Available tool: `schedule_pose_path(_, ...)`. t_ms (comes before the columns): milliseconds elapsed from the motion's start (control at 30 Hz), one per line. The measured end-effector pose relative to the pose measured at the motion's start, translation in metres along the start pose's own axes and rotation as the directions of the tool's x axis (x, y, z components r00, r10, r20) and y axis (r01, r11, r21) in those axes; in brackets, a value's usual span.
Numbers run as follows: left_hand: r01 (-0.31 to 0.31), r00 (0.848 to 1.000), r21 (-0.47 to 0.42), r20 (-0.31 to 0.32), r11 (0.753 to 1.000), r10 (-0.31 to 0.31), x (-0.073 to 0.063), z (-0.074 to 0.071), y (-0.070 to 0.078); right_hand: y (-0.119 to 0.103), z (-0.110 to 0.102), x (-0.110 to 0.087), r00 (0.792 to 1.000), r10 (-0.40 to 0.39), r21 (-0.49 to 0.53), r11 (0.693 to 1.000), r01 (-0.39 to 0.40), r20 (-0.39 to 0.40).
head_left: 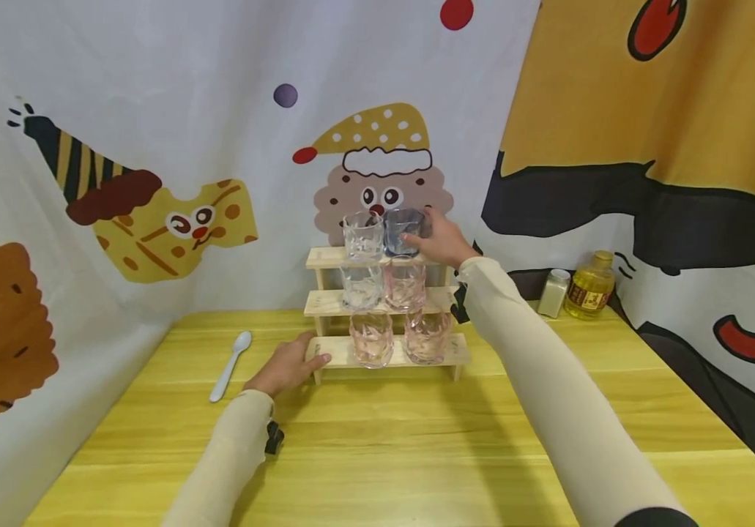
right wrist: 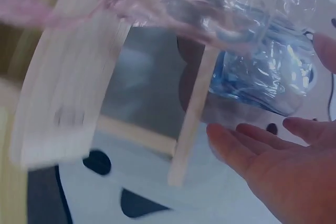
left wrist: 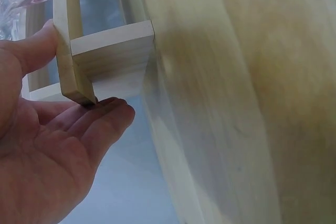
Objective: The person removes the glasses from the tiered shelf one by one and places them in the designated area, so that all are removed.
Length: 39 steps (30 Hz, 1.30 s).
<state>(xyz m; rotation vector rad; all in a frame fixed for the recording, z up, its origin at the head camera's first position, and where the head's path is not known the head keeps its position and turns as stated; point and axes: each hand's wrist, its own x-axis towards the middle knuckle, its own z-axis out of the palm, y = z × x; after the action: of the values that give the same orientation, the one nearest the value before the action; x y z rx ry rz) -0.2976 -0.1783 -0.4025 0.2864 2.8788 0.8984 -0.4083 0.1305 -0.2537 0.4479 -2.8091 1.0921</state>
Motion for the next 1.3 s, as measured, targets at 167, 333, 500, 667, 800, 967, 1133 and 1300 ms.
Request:
schedule_pose_path(167,0.003,1.0,-0.004,0.004,1.0,-0.003,0.003,0.002,-0.001,-0.001,0.01,0.012,0.999,0.0,0.103,0.995,0.005,-0.046)
schedule_pose_path(333,0.008,1.0,0.017,0.015,1.0,-0.008,0.004,0.002,0.0,-0.003,0.019,0.017,0.996,0.039,0.138,0.99,-0.027,-0.081)
schedule_pose_path(500,0.014,1.0,0.033,0.019,0.999,-0.014,0.003,0.001,0.004,-0.004,0.023,0.017,0.991,0.069,0.155,0.987,-0.051,-0.116)
schedule_pose_path(667,0.01,1.0,0.038,0.01,0.999,-0.01,0.002,0.001,0.005,-0.005,0.026,0.019,0.986,0.081,0.164,0.985,-0.057,-0.144)
schedule_pose_path(800,0.008,1.0,0.044,0.004,0.999,-0.008,0.003,0.002,0.003,-0.005,0.03,0.022,0.981,0.104,0.195,0.978,-0.071,-0.164)
schedule_pose_path(967,0.008,1.0,0.049,0.0,0.999,-0.008,0.003,0.002,0.002,-0.006,0.033,0.025,0.975,0.122,0.231,0.97,-0.078,-0.183)
schedule_pose_path(1133,0.003,1.0,0.052,-0.004,0.999,-0.003,0.002,0.001,0.003,-0.004,0.031,0.025,0.972,0.113,0.239,0.969,-0.062,-0.207)
schedule_pose_path(1300,0.007,1.0,0.05,-0.006,0.999,-0.007,0.003,0.001,0.005,0.002,0.025,0.022,0.969,0.102,0.241,0.969,-0.046,-0.226)
